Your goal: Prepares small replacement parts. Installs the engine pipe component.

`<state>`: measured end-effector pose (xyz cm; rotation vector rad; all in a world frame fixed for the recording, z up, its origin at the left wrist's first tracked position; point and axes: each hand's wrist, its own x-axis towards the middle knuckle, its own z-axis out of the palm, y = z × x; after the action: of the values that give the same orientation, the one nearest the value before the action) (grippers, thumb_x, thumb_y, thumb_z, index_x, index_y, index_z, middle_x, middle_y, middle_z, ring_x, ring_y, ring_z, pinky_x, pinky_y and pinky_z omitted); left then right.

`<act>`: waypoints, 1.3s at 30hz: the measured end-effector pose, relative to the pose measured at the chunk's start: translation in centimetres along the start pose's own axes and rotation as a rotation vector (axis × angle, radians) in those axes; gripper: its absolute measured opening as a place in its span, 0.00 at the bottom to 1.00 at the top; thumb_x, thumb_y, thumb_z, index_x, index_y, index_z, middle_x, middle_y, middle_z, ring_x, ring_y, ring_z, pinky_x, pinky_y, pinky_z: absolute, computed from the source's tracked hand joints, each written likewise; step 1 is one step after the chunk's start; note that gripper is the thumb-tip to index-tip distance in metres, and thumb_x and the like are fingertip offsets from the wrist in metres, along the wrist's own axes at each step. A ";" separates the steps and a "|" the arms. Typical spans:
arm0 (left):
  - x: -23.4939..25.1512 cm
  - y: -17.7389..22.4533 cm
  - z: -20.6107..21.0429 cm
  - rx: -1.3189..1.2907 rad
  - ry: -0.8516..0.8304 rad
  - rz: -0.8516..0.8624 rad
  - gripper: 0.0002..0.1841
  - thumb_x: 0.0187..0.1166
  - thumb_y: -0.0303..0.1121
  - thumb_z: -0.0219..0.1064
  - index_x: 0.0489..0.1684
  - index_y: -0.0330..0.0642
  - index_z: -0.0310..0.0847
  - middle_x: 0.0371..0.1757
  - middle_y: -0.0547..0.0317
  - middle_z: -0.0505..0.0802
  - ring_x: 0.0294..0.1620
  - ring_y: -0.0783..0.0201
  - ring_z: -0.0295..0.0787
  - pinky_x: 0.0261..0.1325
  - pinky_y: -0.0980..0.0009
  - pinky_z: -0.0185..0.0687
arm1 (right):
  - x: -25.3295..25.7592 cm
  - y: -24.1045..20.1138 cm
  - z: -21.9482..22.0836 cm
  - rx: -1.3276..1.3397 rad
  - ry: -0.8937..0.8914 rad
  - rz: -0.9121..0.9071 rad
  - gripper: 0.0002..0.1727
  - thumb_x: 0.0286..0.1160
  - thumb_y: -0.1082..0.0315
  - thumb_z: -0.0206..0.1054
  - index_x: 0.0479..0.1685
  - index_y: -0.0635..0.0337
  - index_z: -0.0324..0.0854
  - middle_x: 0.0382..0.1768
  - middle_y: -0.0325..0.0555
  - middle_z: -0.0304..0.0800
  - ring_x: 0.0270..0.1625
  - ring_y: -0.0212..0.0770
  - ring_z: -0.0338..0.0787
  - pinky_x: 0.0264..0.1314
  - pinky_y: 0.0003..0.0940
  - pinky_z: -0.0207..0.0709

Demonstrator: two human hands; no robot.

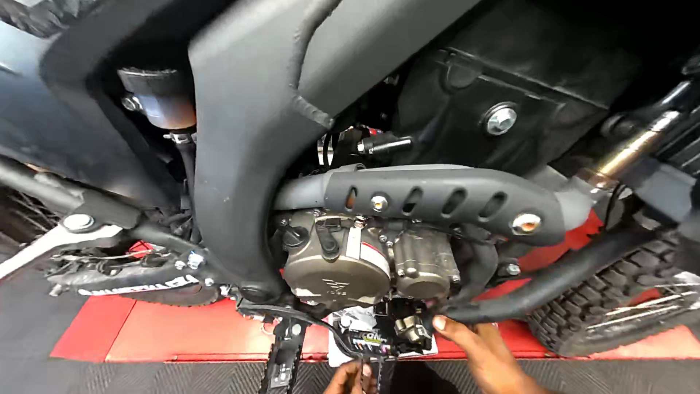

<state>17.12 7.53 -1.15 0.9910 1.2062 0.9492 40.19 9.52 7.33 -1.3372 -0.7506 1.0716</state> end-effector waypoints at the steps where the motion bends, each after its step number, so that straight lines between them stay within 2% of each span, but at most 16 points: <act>1: 0.5 0.3 0.2 -0.005 0.008 0.027 0.06 0.81 0.24 0.66 0.45 0.29 0.86 0.41 0.53 0.94 0.39 0.63 0.95 0.47 0.62 0.95 | 0.1 0.4 -0.3 0.003 -0.005 -0.026 0.23 0.63 0.60 0.80 0.55 0.64 0.84 0.48 0.47 0.94 0.54 0.39 0.93 0.62 0.36 0.88; 3: 1.6 0.5 0.1 0.023 0.006 0.087 0.04 0.76 0.23 0.69 0.38 0.33 0.90 0.44 0.54 0.93 0.40 0.67 0.92 0.47 0.68 0.93 | 0.1 1.1 -0.7 -0.004 -0.026 -0.061 0.22 0.63 0.59 0.80 0.53 0.63 0.85 0.47 0.45 0.94 0.53 0.38 0.93 0.61 0.36 0.87; 6: 3.0 0.8 0.2 -0.013 -0.016 0.168 0.08 0.76 0.19 0.67 0.45 0.34 0.92 0.48 0.56 0.94 0.40 0.70 0.92 0.45 0.73 0.92 | 0.2 1.4 -1.6 -0.007 -0.096 -0.068 0.23 0.67 0.59 0.78 0.56 0.64 0.83 0.51 0.50 0.93 0.57 0.42 0.92 0.64 0.40 0.86; 9: 4.4 1.0 0.6 -0.089 -0.047 0.244 0.09 0.79 0.24 0.70 0.51 0.34 0.91 0.43 0.59 0.96 0.37 0.69 0.94 0.44 0.72 0.94 | 0.0 1.9 -1.9 -0.010 -0.104 -0.081 0.24 0.67 0.57 0.79 0.57 0.62 0.83 0.50 0.51 0.93 0.54 0.44 0.93 0.62 0.41 0.87; 11: 5.4 0.8 1.1 -0.125 -0.035 0.286 0.10 0.78 0.27 0.71 0.52 0.33 0.90 0.40 0.58 0.96 0.36 0.65 0.95 0.44 0.68 0.95 | -0.3 2.1 -1.9 -0.070 -0.068 -0.083 0.25 0.64 0.53 0.80 0.56 0.57 0.83 0.47 0.47 0.93 0.51 0.41 0.93 0.57 0.39 0.88; 13: 6.2 0.8 1.7 -0.132 -0.009 0.325 0.09 0.77 0.26 0.71 0.51 0.32 0.90 0.36 0.57 0.97 0.32 0.64 0.96 0.41 0.68 0.96 | -0.7 2.4 -1.8 -0.123 -0.036 -0.084 0.22 0.63 0.52 0.80 0.53 0.52 0.86 0.45 0.43 0.93 0.48 0.37 0.92 0.53 0.36 0.89; 15: 6.7 0.7 2.1 -0.084 -0.010 0.354 0.10 0.76 0.27 0.73 0.51 0.34 0.91 0.35 0.56 0.97 0.31 0.63 0.96 0.38 0.69 0.96 | -0.9 2.6 -1.4 -0.164 0.005 -0.090 0.21 0.64 0.52 0.78 0.54 0.51 0.86 0.44 0.42 0.93 0.46 0.36 0.92 0.49 0.36 0.89; 19: 7.6 0.6 2.5 -0.051 -0.079 0.403 0.09 0.79 0.31 0.73 0.51 0.41 0.93 0.42 0.59 0.93 0.30 0.65 0.92 0.36 0.71 0.94 | -0.9 2.8 -0.7 -0.199 0.064 -0.120 0.26 0.67 0.50 0.75 0.62 0.53 0.81 0.48 0.40 0.93 0.52 0.35 0.93 0.58 0.37 0.89; 24: 7.8 1.0 2.9 -0.167 -0.137 0.359 0.12 0.82 0.28 0.69 0.59 0.38 0.88 0.37 0.57 0.94 0.29 0.66 0.92 0.34 0.72 0.92 | -0.7 2.9 -0.7 -0.267 0.100 -0.063 0.32 0.66 0.44 0.74 0.69 0.48 0.77 0.50 0.37 0.93 0.54 0.35 0.93 0.59 0.42 0.89; 30: 7.5 0.9 3.0 -0.200 -0.206 0.342 0.15 0.86 0.28 0.64 0.66 0.37 0.84 0.50 0.50 0.95 0.36 0.59 0.95 0.40 0.66 0.95 | -0.3 3.2 -0.4 -0.285 0.128 -0.036 0.40 0.62 0.38 0.74 0.75 0.47 0.73 0.55 0.39 0.92 0.59 0.36 0.91 0.64 0.47 0.87; 33: 7.2 0.4 2.8 -0.266 -0.226 0.340 0.17 0.86 0.25 0.62 0.71 0.42 0.74 0.50 0.50 0.94 0.36 0.58 0.96 0.38 0.65 0.95 | -0.5 3.6 -0.2 -0.251 0.129 -0.049 0.42 0.63 0.38 0.73 0.78 0.48 0.70 0.57 0.41 0.91 0.60 0.38 0.91 0.64 0.48 0.86; 35: 7.1 0.0 2.6 -0.349 -0.233 0.332 0.15 0.86 0.24 0.60 0.68 0.44 0.72 0.49 0.51 0.93 0.34 0.58 0.95 0.37 0.65 0.95 | -0.5 3.7 -0.4 -0.241 0.111 -0.055 0.43 0.63 0.38 0.73 0.79 0.47 0.70 0.57 0.42 0.91 0.59 0.39 0.92 0.63 0.49 0.87; 39: 6.7 -0.5 2.0 -0.582 -0.312 0.225 0.11 0.88 0.27 0.56 0.61 0.44 0.81 0.50 0.52 0.92 0.38 0.59 0.93 0.43 0.63 0.93 | -0.7 3.5 -0.7 -0.254 0.080 -0.061 0.42 0.63 0.37 0.75 0.76 0.48 0.71 0.52 0.42 0.93 0.54 0.39 0.93 0.59 0.49 0.89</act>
<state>19.95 13.53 -3.39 0.7698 0.5138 1.1824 39.97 8.26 3.91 -1.5525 -0.8832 0.8905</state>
